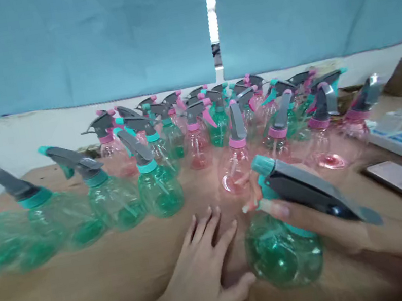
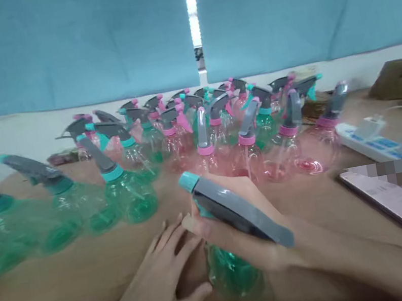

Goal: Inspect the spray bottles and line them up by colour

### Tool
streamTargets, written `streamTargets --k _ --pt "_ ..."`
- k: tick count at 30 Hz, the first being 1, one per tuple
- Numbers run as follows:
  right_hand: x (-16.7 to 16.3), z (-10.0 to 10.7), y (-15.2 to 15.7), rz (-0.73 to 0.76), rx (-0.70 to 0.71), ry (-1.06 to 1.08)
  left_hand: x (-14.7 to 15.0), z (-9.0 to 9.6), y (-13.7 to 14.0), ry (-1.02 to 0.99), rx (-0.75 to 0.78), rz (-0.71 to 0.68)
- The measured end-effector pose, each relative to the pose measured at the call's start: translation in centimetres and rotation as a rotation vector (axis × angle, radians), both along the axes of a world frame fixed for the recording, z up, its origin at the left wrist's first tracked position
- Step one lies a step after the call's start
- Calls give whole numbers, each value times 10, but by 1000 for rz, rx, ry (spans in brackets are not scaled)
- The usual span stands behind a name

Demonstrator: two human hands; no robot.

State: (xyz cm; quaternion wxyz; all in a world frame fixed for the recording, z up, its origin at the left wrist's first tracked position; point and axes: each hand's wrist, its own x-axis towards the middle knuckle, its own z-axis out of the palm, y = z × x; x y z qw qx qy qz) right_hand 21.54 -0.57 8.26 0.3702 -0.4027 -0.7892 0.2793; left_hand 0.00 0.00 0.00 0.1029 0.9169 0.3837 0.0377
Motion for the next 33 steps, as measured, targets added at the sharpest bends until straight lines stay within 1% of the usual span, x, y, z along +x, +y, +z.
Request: streamTargets --k 3,7,11,14,16,19,23,25,28,32,33 --pt "-1 -6 0 44 -118 143 1 -2 -1 -27 6 -1" --pt "-1 -16 1 58 -187 257 0 -4 -1 -75 20 -9" --pt "-1 -21 4 54 -205 285 0 -5 -1 -73 23 -16" --pt "-3 -21 5 21 -141 309 0 -5 0 -64 14 -16" --pt "-3 -22 4 3 -123 295 0 -5 0 -55 15 -16" --pt "0 -30 2 -19 -171 274 0 -5 1 -41 21 -17" --pt "9 -47 0 -81 -278 231 0 -6 0 -41 27 -19" --pt "12 -52 1 -81 -314 244 0 -7 0 -50 29 -21" --pt "10 -50 1 -44 -355 272 0 -7 0 -72 33 -18" --pt "1 -39 -1 -145 -310 325 0 -4 0 -59 27 -17" --pt "-1 -36 -1 -150 -297 331 0 -4 0 -52 25 -19"
